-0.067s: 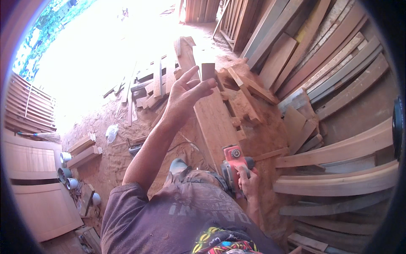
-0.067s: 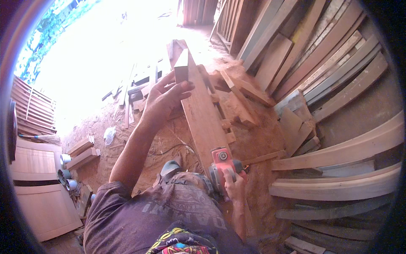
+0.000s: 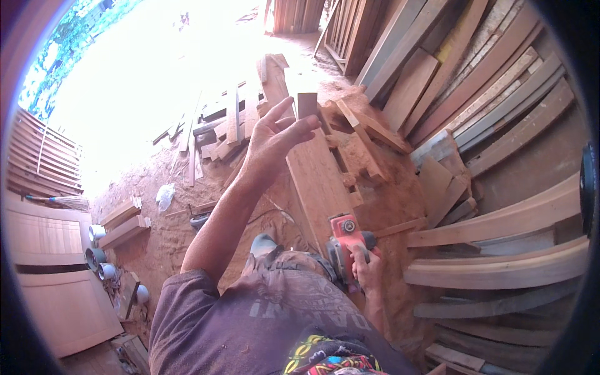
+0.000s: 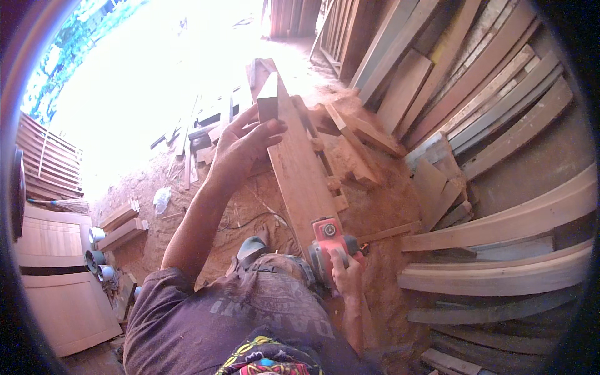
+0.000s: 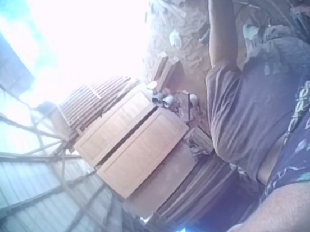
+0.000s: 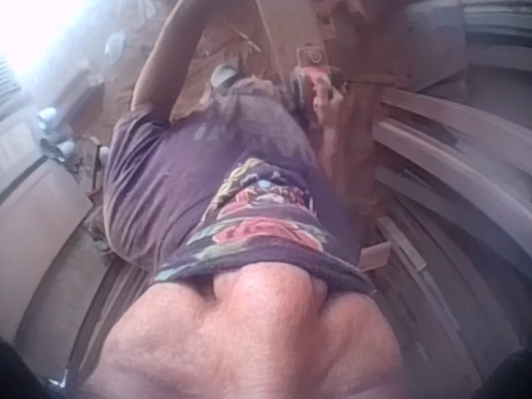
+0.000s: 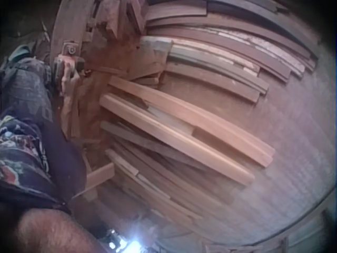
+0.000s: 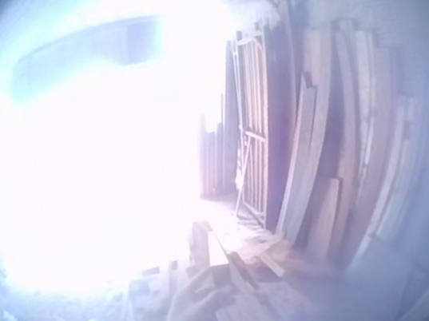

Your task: The person uses a circular saw to cut a wooden plank on a workbench, then switches to an electric sander to smooth the cut edges. The person handles the plank and tools directly, moving the plank to align cuts and sanding multiple edges.

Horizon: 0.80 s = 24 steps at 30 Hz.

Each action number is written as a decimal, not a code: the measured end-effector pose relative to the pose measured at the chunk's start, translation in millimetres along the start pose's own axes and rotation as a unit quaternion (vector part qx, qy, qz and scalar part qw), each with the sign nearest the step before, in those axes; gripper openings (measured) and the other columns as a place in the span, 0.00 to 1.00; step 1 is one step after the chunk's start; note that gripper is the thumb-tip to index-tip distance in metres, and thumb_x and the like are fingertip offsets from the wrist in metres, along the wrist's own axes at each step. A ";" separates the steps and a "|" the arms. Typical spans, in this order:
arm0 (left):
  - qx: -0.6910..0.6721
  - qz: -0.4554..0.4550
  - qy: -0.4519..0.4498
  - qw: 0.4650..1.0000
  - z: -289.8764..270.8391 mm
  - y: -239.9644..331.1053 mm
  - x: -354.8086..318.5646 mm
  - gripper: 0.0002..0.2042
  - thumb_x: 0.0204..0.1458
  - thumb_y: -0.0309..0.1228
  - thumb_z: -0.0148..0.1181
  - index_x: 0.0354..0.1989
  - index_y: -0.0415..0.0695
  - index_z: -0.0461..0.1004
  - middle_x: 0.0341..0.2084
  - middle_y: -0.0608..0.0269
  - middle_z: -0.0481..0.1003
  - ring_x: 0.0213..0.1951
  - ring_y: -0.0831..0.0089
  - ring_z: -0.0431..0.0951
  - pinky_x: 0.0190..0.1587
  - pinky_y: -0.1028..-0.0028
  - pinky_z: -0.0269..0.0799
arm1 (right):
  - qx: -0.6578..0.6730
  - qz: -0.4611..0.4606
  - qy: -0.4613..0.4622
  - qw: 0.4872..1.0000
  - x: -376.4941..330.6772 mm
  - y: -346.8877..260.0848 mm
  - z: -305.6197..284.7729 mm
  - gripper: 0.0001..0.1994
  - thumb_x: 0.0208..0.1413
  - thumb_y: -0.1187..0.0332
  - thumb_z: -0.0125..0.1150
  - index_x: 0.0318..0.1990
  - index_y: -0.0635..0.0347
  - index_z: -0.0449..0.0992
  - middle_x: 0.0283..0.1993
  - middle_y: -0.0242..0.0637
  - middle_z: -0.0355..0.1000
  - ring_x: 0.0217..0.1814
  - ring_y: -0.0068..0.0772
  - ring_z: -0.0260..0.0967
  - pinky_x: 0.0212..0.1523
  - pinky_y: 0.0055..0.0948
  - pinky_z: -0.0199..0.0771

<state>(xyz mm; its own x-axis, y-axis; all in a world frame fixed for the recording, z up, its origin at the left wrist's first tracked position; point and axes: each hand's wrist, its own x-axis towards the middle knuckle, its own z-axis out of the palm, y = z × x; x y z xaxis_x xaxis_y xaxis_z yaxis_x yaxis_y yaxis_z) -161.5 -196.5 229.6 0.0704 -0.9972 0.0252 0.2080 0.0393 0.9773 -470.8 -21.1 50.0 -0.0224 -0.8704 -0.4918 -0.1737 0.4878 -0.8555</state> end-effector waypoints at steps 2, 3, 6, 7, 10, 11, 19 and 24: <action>-0.003 0.005 -0.005 1.000 -0.2 -0.6 0.8 0.36 0.63 0.37 0.70 0.76 0.38 0.63 0.54 0.49 0.82 0.57 0.66 0.83 0.63 0.63 0.78 | 0.000 0.002 -0.002 1.000 0.2 -0.7 0.1 0.23 0.70 0.47 0.64 0.35 0.62 0.80 0.17 0.23 0.67 0.15 0.14 0.60 0.16 0.22 0.56; -0.007 0.010 -0.007 1.000 -0.9 0.0 3.0 0.36 0.63 0.37 0.70 0.76 0.38 0.62 0.54 0.49 0.82 0.57 0.66 0.83 0.63 0.63 0.78 | -0.002 0.002 -0.002 1.000 1.4 -4.4 1.2 0.23 0.70 0.47 0.64 0.35 0.62 0.80 0.17 0.23 0.67 0.15 0.14 0.61 0.16 0.22 0.56; -0.003 0.018 -0.009 1.000 -1.4 3.1 9.6 0.44 0.60 0.41 0.73 0.77 0.30 0.55 0.53 0.46 0.82 0.56 0.67 0.82 0.62 0.64 0.77 | 0.000 0.002 -0.001 1.000 4.8 -11.8 4.5 0.24 0.70 0.46 0.64 0.35 0.62 0.80 0.17 0.23 0.67 0.15 0.14 0.61 0.16 0.22 0.57; 0.001 0.019 -0.008 1.000 -1.1 2.6 9.9 0.49 0.59 0.43 0.75 0.78 0.26 0.51 0.52 0.45 0.83 0.55 0.67 0.82 0.61 0.65 0.77 | 0.001 0.004 -0.001 1.000 4.9 -11.8 4.6 0.24 0.70 0.46 0.64 0.35 0.62 0.80 0.17 0.23 0.67 0.15 0.14 0.61 0.16 0.22 0.57; 0.017 0.017 0.001 1.000 -3.3 -4.0 13.4 0.51 0.59 0.45 0.75 0.78 0.25 0.50 0.52 0.43 0.82 0.55 0.66 0.83 0.61 0.64 0.77 | -0.003 0.010 0.002 1.000 5.4 -11.8 4.4 0.24 0.70 0.46 0.64 0.35 0.62 0.80 0.17 0.23 0.67 0.15 0.14 0.61 0.16 0.22 0.57; 0.021 0.017 0.001 1.000 -3.0 -3.8 13.5 0.51 0.59 0.45 0.75 0.78 0.25 0.49 0.52 0.43 0.83 0.54 0.66 0.83 0.61 0.64 0.77 | -0.003 0.008 0.003 1.000 5.5 -11.9 4.3 0.24 0.70 0.46 0.64 0.35 0.62 0.80 0.17 0.23 0.67 0.15 0.14 0.61 0.16 0.22 0.57; -0.005 0.023 -0.010 1.000 6.5 -1.5 16.1 0.52 0.58 0.42 0.75 0.78 0.22 0.46 0.49 0.42 0.84 0.53 0.66 0.84 0.61 0.66 0.77 | 0.012 -0.008 0.012 1.000 9.0 -7.7 7.5 0.24 0.69 0.47 0.65 0.34 0.63 0.80 0.17 0.23 0.67 0.15 0.14 0.62 0.16 0.21 0.57; 0.012 0.018 -0.004 1.000 9.9 -0.5 14.1 0.46 0.62 0.40 0.72 0.78 0.28 0.49 0.57 0.42 0.80 0.57 0.63 0.83 0.61 0.64 0.80 | 0.006 -0.010 0.005 1.000 6.9 -10.2 6.0 0.26 0.68 0.45 0.65 0.35 0.63 0.80 0.17 0.24 0.67 0.15 0.15 0.62 0.16 0.22 0.58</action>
<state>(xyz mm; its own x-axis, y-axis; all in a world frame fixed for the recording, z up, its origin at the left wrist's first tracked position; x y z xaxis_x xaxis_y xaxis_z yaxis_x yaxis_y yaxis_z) -170.3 -211.2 231.6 0.0704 -0.9956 0.0621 0.1811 0.0740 0.9807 -463.3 -31.6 54.3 -0.0286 -0.8804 -0.4733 -0.1616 0.4713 -0.8670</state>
